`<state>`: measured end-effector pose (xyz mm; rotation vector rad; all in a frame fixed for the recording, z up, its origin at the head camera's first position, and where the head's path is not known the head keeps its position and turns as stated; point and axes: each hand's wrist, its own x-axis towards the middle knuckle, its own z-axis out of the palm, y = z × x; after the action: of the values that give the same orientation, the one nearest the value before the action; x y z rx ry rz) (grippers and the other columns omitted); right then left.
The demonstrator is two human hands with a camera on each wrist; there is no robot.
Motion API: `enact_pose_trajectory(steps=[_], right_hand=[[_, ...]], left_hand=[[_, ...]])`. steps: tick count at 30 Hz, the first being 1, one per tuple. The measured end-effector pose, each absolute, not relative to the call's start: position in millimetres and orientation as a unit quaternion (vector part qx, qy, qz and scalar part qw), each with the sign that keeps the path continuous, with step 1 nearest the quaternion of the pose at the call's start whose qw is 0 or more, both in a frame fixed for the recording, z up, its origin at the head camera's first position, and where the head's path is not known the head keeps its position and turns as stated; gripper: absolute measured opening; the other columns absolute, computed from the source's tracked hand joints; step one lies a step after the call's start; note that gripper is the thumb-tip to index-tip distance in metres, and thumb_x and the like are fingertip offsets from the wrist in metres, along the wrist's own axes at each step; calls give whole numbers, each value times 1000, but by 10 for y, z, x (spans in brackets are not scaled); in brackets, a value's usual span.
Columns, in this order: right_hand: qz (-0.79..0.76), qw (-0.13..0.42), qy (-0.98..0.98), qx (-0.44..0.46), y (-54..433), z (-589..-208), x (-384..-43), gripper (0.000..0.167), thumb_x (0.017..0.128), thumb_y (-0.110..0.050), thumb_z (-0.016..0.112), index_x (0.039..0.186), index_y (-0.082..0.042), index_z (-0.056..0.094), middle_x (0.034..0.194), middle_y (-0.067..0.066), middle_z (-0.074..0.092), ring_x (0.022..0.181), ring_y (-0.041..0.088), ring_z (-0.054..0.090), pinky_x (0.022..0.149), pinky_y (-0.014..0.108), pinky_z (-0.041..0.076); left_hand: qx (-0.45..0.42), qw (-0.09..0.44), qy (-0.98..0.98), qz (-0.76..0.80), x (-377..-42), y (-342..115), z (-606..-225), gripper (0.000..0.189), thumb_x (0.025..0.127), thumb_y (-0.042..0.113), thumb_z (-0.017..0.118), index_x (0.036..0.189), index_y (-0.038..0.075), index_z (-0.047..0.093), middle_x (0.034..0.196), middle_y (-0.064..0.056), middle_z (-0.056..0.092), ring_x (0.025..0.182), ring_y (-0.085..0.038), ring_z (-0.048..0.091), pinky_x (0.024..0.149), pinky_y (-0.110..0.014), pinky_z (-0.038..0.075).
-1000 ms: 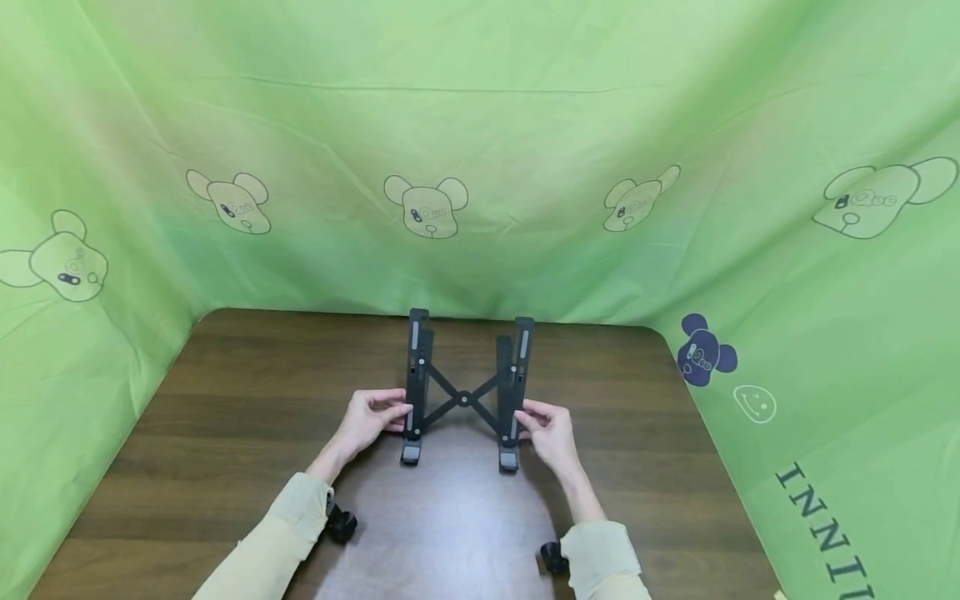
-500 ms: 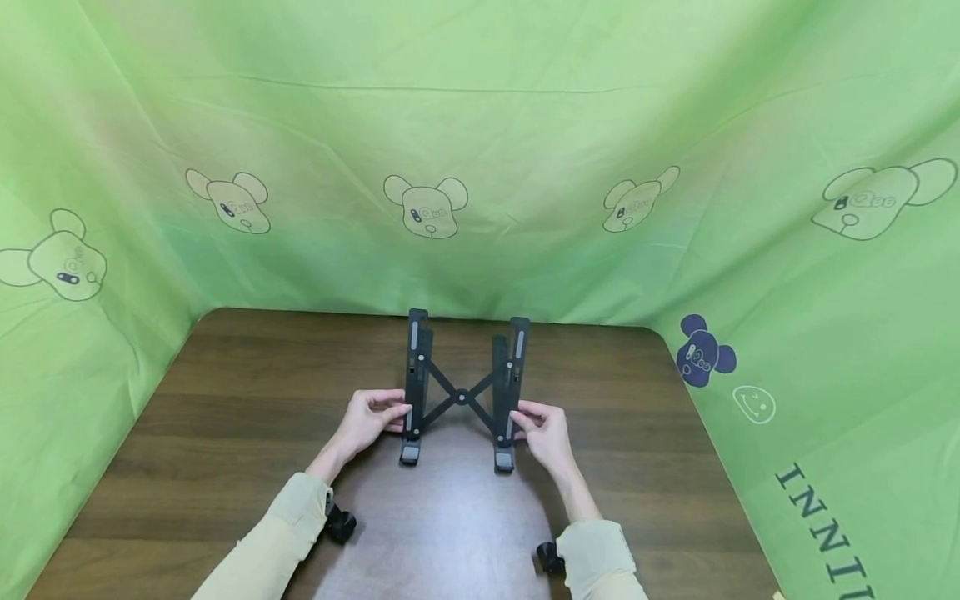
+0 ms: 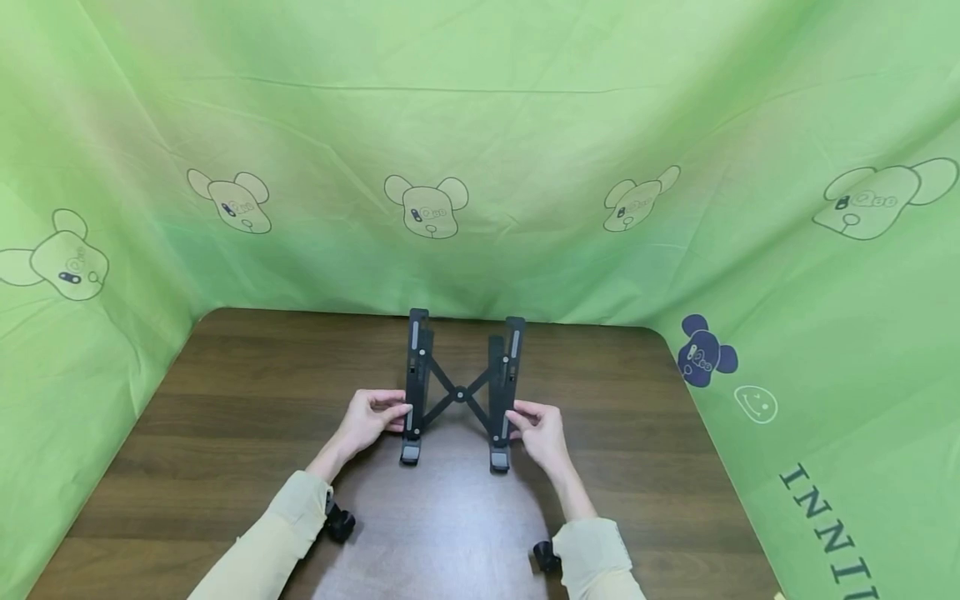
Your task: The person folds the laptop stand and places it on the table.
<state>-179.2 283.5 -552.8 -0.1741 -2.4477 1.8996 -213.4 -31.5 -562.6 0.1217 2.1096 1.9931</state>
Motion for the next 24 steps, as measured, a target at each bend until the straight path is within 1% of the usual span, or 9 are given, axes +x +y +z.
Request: enact_pose_trajectory(steps=[5,11,18,24], right_hand=[[615,25,-787,-44,2800,-5551,-1811,26,99,20,64,123,29,65,111,43,74,70,-4,70,65,24,67],[616,29,-786,-42,2733,-5569,-1830,25,98,20,64,121,30,66,108,41,76,69,-4,70,63,23,67],[616,28,-786,-37,2667,-5562,-1829,25,98,20,65,121,30,65,110,44,74,69,-4,70,63,23,66],[615,26,-787,-28,2635,-5560,-1832,24,98,19,66,119,29,67,108,41,76,69,-4,69,64,25,67]], left_hand=[[45,119,725,677,-2135,-298,-5625,28,102,-6,72,127,-17,72,118,-35,78,87,-21,81,76,-34,71],[47,117,725,677,-2133,-292,-5636,27,102,-6,71,126,-19,72,117,-37,77,86,-21,81,76,-36,71],[43,121,728,673,-2137,-285,-5640,25,102,-6,72,124,-18,73,116,-34,79,81,-14,78,75,-32,71],[34,124,729,672,-2132,-288,-5620,25,101,-5,73,124,-15,75,115,-32,80,81,-12,77,75,-32,70]])
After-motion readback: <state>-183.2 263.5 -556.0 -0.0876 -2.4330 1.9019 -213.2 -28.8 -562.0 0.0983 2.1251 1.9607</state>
